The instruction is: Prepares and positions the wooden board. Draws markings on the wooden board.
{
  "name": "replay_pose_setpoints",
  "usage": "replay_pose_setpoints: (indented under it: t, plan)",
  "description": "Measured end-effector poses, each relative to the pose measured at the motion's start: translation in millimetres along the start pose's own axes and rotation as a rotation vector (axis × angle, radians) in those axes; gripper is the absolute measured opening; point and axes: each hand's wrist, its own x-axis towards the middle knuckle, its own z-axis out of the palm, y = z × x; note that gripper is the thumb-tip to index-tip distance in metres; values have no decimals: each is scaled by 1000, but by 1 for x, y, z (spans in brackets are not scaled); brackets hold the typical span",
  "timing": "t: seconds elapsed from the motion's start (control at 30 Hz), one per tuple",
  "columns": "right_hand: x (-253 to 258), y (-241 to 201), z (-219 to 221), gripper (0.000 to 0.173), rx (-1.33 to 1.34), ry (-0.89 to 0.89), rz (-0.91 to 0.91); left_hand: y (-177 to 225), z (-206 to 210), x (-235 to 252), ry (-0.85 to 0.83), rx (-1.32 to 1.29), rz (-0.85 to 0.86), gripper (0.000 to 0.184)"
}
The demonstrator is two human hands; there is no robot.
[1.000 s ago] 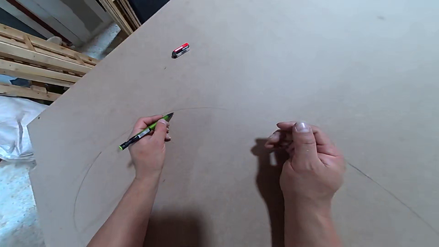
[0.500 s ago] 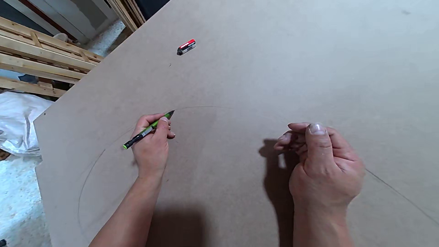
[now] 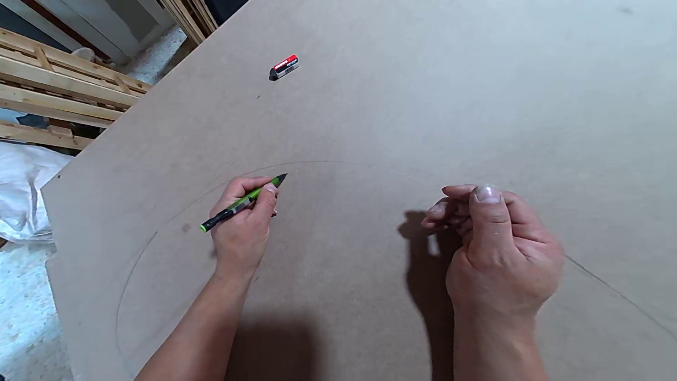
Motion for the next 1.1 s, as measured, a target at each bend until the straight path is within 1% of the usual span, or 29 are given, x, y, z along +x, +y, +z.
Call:
replay_pose_setpoints:
  t: [0.13,0.23,0.33,0.5,0.73,0.8,0.93,1.1]
  plan:
    - [-1,0,0,29,-1,-1,7,-2,0,2,110,-39,-46,9]
    - [-1,-1,0,29,1,1,5,-1,2,2,122,-28,-60,8]
    - [-1,-1,1,29,-4,0,4,1,3,0,50,16,-28,9]
    - [-1,-2,2,28,17,-3,7,1,3,-5,-149,22,74,12]
    - [-1,-2,1,29,-9,-11,13,1,2,-8,-314,-34,119,15]
    - [-1,-3,2,29,-8,-8,15,1,2,-8,-334,-48,116,15]
    - [-1,-3,2,29,-7,-7,23,1,2,-8,-330,-33,103,14]
    - [-1,-2,2,29,2,-4,19,1,4,-7,-194,-29,64,14]
